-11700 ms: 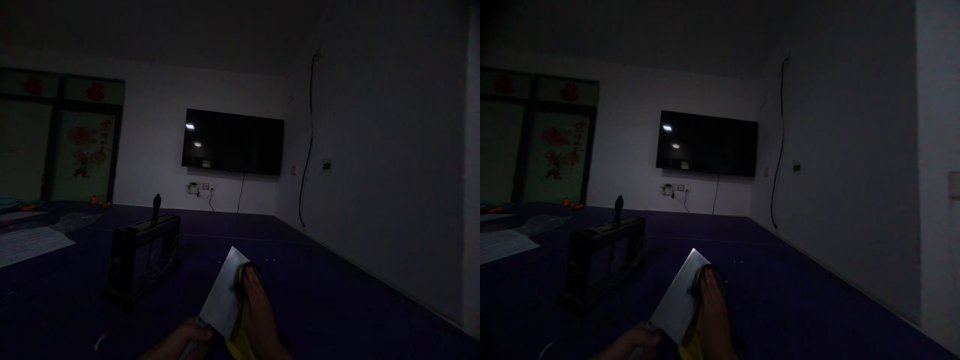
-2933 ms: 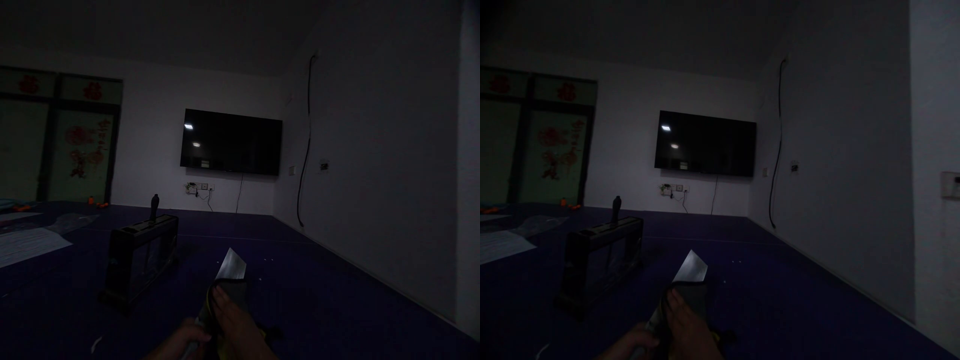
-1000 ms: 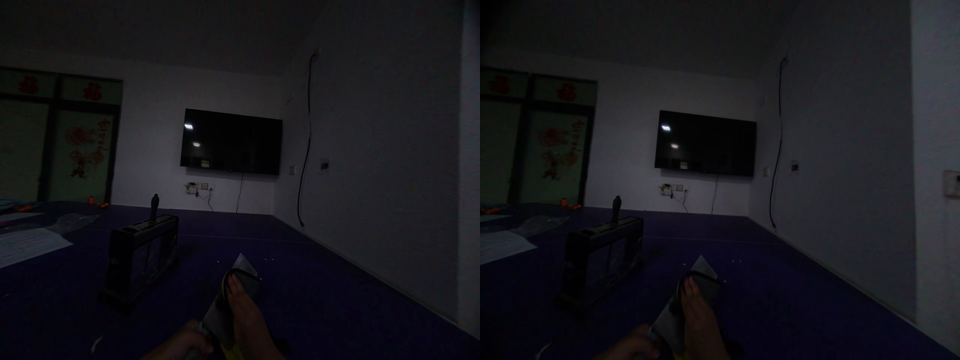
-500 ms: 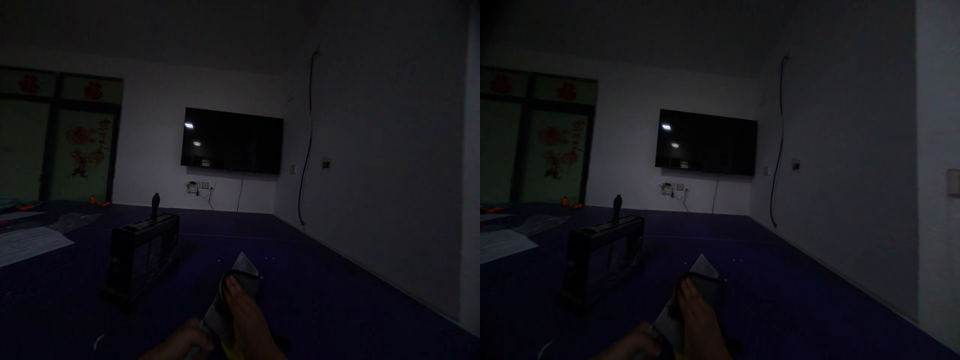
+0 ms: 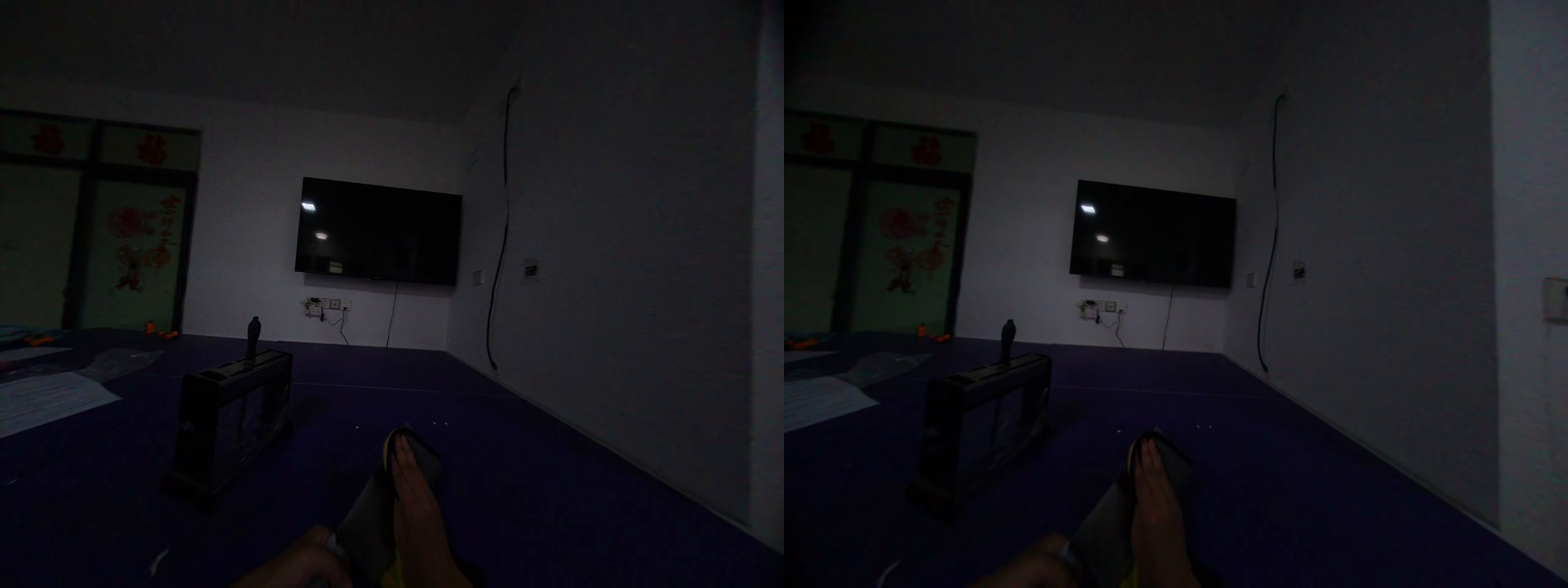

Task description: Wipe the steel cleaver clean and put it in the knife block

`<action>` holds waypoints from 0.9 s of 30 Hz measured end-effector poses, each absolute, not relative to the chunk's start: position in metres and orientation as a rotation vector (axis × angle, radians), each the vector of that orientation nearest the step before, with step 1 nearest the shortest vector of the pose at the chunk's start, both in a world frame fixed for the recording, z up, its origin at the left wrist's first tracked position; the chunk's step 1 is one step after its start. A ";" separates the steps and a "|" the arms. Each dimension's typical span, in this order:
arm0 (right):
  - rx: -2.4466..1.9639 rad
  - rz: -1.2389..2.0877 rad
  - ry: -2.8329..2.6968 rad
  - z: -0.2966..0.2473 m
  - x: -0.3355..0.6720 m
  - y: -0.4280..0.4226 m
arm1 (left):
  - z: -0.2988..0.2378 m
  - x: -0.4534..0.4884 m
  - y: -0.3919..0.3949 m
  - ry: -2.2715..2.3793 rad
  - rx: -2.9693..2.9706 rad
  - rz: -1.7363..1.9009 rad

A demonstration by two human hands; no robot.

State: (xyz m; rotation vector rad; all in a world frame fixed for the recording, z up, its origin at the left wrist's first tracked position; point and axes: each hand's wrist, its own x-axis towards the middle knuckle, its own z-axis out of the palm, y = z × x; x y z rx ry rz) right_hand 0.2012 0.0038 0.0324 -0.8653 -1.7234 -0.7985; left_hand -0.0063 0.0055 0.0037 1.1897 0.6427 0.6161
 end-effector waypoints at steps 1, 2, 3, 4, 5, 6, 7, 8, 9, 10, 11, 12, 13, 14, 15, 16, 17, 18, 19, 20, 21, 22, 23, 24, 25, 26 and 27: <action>-0.866 -0.801 -1.723 0.031 0.201 0.005 | 0.003 -0.005 0.006 0.660 1.185 0.637; -0.864 -0.809 -1.723 0.030 0.201 0.006 | 0.002 -0.004 0.006 0.707 1.181 0.670; -0.864 -0.817 -1.724 0.030 0.200 0.006 | 0.002 -0.002 0.006 0.744 1.178 0.693; -0.866 -0.822 -1.732 0.029 0.200 0.006 | 0.002 0.000 0.006 0.763 1.181 0.694; -0.868 -0.820 -1.748 0.029 0.199 0.005 | 0.002 0.001 0.006 0.775 1.185 0.693; -0.861 -0.816 -1.768 0.029 0.198 0.004 | 0.002 0.002 0.006 0.782 1.188 0.693; -0.841 -0.812 -1.789 0.030 0.197 0.003 | 0.003 0.003 0.006 0.788 1.189 0.697; -0.812 -0.810 -1.809 0.031 0.196 0.001 | 0.003 0.004 0.006 0.793 1.186 0.703; -0.776 -0.809 -1.833 0.032 0.195 -0.002 | 0.003 0.004 0.006 0.800 1.180 0.711; -0.740 -0.811 -1.859 0.033 0.195 -0.004 | 0.003 0.005 0.006 0.810 1.171 0.722; -0.712 -0.812 -1.890 0.034 0.195 -0.006 | 0.003 0.005 0.005 0.821 1.161 0.731; -0.699 -0.807 -1.925 0.035 0.195 -0.008 | 0.002 0.005 0.005 0.836 1.153 0.737; -0.696 -0.798 -1.955 0.035 0.195 -0.009 | 0.002 0.005 0.005 0.855 1.145 0.742; -0.699 -0.788 -1.969 0.036 0.195 -0.009 | 0.002 0.005 0.004 0.878 1.141 0.743; -0.703 -0.780 -1.966 0.036 0.195 -0.009 | 0.003 0.005 0.004 0.901 1.138 0.742; -0.709 -0.773 -1.944 0.037 0.195 -0.008 | 0.004 0.005 0.003 0.922 1.138 0.741; -0.710 -0.772 -1.912 0.037 0.196 -0.006 | 0.006 0.005 0.002 0.943 1.137 0.740; -0.717 -0.770 -1.876 0.038 0.197 -0.004 | 0.009 0.003 0.000 0.959 1.139 0.732; -0.730 -0.766 -1.841 0.038 0.198 -0.002 | 0.013 0.001 -0.002 0.957 1.155 0.711; -0.757 -0.756 -1.809 0.039 0.199 -0.001 | 0.018 -0.002 -0.005 0.938 1.183 0.681; -0.792 -0.738 -1.787 0.039 0.201 0.001 | 0.022 -0.005 -0.008 0.911 1.217 0.642; -0.829 -0.717 -1.771 0.040 0.202 0.001 | 0.027 -0.009 -0.011 0.862 1.263 0.593; -0.862 -0.695 -1.755 0.040 0.204 0.002 | 0.031 -0.013 -0.015 0.828 1.288 0.566; -0.887 -0.673 -1.736 0.040 0.205 0.002 | 0.034 -0.016 -0.019 0.802 1.305 0.547; -0.902 -0.652 -1.716 0.040 0.207 0.002 | 0.037 -0.019 -0.022 0.783 1.311 0.534; -0.912 -0.634 -1.694 0.040 0.207 0.002 | 0.038 -0.021 -0.026 0.774 1.311 0.526; -0.917 -0.616 -1.673 0.040 0.208 0.002 | 0.039 -0.021 -0.028 0.762 1.313 0.512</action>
